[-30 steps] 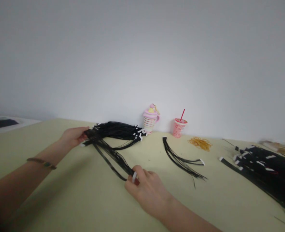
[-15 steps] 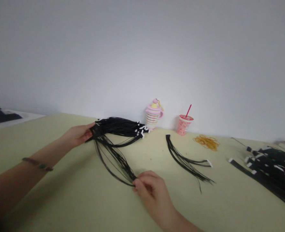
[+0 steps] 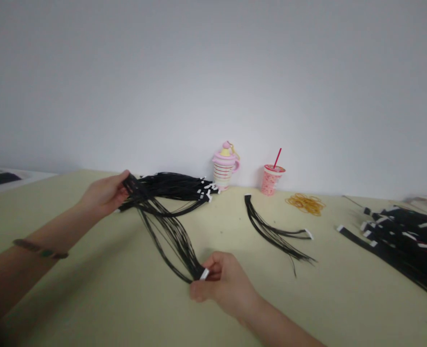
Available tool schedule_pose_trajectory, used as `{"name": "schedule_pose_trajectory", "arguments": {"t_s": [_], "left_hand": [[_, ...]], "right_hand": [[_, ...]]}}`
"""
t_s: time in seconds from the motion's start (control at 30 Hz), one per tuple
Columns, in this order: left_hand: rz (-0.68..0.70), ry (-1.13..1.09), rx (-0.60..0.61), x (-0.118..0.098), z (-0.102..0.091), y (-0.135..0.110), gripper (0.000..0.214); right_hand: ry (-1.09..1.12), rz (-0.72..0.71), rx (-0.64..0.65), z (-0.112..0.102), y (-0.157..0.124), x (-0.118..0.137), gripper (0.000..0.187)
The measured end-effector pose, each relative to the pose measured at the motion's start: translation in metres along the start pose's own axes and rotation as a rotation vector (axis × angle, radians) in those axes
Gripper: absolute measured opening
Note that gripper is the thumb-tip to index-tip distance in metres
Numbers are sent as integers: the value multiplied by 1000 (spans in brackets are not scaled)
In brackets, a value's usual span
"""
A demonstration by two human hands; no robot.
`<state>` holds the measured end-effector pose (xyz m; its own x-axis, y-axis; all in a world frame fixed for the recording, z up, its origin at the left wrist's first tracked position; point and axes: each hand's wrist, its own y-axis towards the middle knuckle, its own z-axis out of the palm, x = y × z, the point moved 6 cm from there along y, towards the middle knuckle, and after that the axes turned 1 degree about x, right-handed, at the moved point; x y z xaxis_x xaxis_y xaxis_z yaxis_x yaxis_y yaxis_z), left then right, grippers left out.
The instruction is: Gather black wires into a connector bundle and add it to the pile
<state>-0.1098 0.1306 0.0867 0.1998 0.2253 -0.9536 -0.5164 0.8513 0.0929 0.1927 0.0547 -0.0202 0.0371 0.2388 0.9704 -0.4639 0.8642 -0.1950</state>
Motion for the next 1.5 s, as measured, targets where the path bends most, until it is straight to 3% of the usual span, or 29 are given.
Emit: {"name": "schedule_pose_trajectory", "arguments": {"t_s": [0.2,0.43,0.63,0.8,0.93,1.0,1.1,1.17,1.23,1.27,1.3,1.4,1.43,1.5], "left_hand": [[65,356,-129,3,-7,-1,14],[196,974,-184,-9,-16,-3,25],[225,1358,-84,-9,-12,3,31],[194,1516,-11,2,-14,10,33],[200,1567,158,13,-13,8,35],[238,1590,237,16,-9,4,32],[355,1638,252,9,3,-7,20],[481,1643,249,0,21,-25,28],[598,1598,354,-6,46,-55,32],[663,1541,473,-7,60,-75,30],[732,1388,670,-8,77,-99,29],[582,1187,1176,6,104,-163,19],[531,1172,1265,11,108,-178,17],[494,1180,1309,18,112,-193,23]], "right_hand": [[-106,19,146,16,-7,3,44],[-219,-37,112,12,-10,5,29],[-327,-120,105,12,-14,5,21],[-132,-47,166,14,-9,7,31],[-47,9,227,19,-10,10,40],[-15,18,257,22,-12,11,40],[14,12,239,21,-12,11,41],[9,12,228,20,-11,11,41],[4,17,227,20,-10,11,40],[8,16,229,20,-10,11,39],[19,12,230,20,-10,12,38],[59,5,247,21,-10,11,37],[63,6,256,21,-11,10,37],[59,4,260,22,-11,8,39]]}}
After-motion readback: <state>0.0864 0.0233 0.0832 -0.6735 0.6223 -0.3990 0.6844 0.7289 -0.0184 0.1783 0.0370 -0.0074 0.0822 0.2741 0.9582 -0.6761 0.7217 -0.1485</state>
